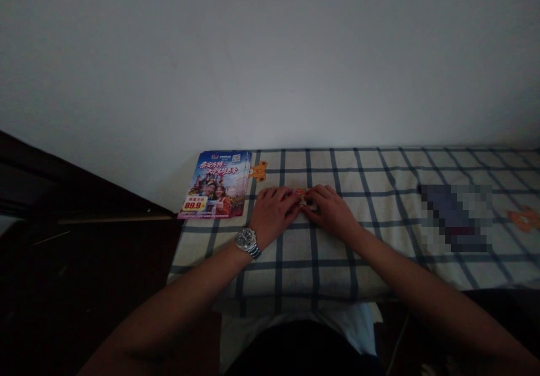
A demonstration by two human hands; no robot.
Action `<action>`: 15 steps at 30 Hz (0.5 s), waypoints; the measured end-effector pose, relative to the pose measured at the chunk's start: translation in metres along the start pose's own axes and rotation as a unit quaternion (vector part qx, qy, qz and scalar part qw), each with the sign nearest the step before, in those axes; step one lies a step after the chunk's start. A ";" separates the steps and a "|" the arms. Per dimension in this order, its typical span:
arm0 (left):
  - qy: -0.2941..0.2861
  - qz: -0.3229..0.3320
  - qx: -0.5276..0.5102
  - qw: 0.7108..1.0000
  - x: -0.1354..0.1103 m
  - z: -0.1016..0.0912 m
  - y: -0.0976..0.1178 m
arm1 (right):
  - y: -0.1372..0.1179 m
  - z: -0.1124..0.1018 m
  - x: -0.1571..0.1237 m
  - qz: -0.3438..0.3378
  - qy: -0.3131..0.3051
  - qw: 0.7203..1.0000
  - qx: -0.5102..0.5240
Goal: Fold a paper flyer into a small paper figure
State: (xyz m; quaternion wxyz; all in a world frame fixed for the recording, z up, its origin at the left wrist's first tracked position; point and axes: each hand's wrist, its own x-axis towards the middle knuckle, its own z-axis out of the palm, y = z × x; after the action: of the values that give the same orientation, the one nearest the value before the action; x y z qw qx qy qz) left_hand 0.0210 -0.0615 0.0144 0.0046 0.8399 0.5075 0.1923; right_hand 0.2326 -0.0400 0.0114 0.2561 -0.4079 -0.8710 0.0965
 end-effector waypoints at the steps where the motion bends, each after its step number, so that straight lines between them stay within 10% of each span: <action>1: 0.000 -0.002 0.000 1.000 0.000 0.000 0.000 | 0.000 -0.001 0.000 -0.003 -0.001 1.000 0.001; 15: 0.002 -0.006 0.005 1.000 0.001 0.000 -0.001 | 0.014 -0.002 -0.012 -0.020 -0.011 0.999 0.044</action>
State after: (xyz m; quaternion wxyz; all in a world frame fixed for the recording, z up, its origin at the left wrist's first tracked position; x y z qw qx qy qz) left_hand 0.0209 -0.0606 0.0143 0.0002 0.8364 0.5135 0.1917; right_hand 0.2492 -0.0398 0.0033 0.2659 -0.3778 -0.8767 0.1341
